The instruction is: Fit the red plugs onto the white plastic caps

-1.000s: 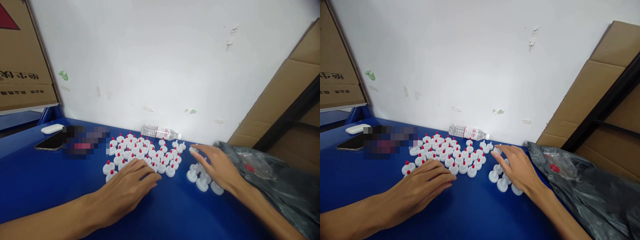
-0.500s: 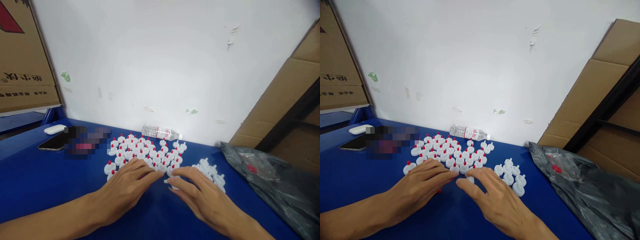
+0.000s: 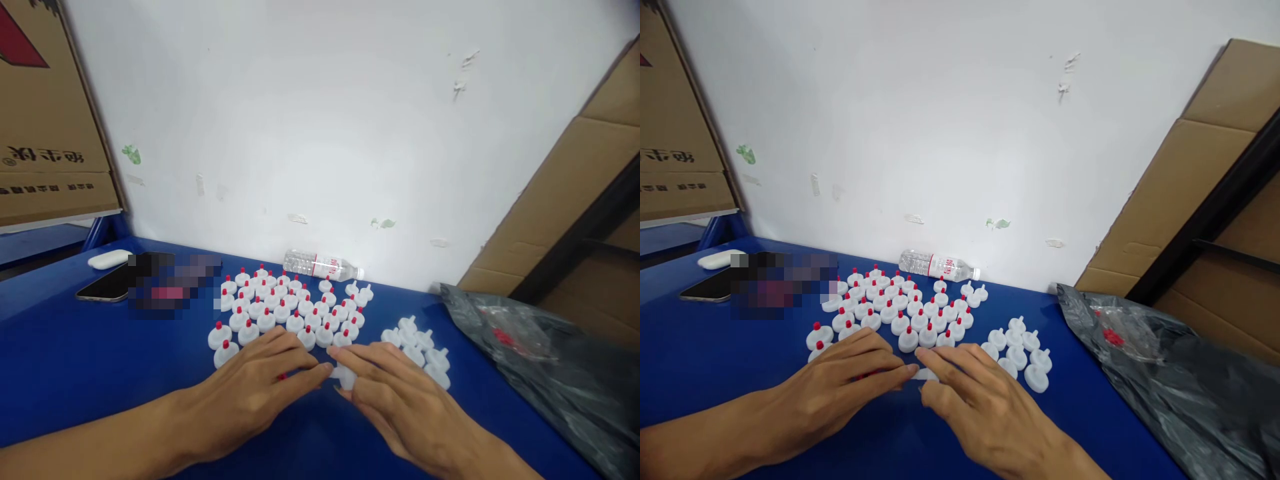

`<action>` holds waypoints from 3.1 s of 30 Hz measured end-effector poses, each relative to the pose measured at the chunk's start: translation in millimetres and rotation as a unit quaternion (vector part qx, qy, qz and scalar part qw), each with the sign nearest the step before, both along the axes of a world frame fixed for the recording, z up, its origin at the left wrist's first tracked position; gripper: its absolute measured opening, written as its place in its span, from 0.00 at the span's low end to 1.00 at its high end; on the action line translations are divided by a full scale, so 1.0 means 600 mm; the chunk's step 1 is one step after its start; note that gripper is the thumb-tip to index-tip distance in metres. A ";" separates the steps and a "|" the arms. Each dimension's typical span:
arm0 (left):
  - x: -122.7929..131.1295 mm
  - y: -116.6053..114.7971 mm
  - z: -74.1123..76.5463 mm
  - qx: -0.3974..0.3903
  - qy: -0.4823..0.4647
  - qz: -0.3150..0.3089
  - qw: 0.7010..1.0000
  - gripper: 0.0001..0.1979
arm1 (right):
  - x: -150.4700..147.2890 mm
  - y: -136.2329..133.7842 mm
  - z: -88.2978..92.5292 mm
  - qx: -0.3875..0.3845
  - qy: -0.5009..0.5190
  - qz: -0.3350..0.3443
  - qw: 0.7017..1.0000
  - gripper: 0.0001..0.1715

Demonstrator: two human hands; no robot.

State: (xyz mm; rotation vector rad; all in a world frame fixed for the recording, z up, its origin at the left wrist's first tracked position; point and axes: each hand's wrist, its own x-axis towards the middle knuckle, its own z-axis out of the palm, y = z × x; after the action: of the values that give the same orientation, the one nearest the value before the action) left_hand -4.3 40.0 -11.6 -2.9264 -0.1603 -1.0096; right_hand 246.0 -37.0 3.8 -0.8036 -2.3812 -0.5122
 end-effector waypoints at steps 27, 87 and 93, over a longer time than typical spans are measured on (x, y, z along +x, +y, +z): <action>0.003 -0.010 0.008 -0.057 -0.005 -0.037 0.998 0.17 | -0.033 -0.021 -0.012 -0.101 0.076 0.052 0.991 0.13; -0.024 0.084 0.003 0.069 0.230 0.094 0.966 0.07 | 0.030 0.020 0.006 -0.001 -0.023 -0.279 0.960 0.15; -0.021 0.078 0.004 0.078 0.223 0.096 0.967 0.05 | 0.059 0.031 -0.012 -0.004 -0.129 -0.380 0.916 0.21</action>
State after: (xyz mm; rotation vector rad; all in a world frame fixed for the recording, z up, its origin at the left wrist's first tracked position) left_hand -16.7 86.9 -9.4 -2.8333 -0.3214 -0.3094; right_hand 281.2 -18.5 -3.2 -1.7734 -2.2198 -0.9564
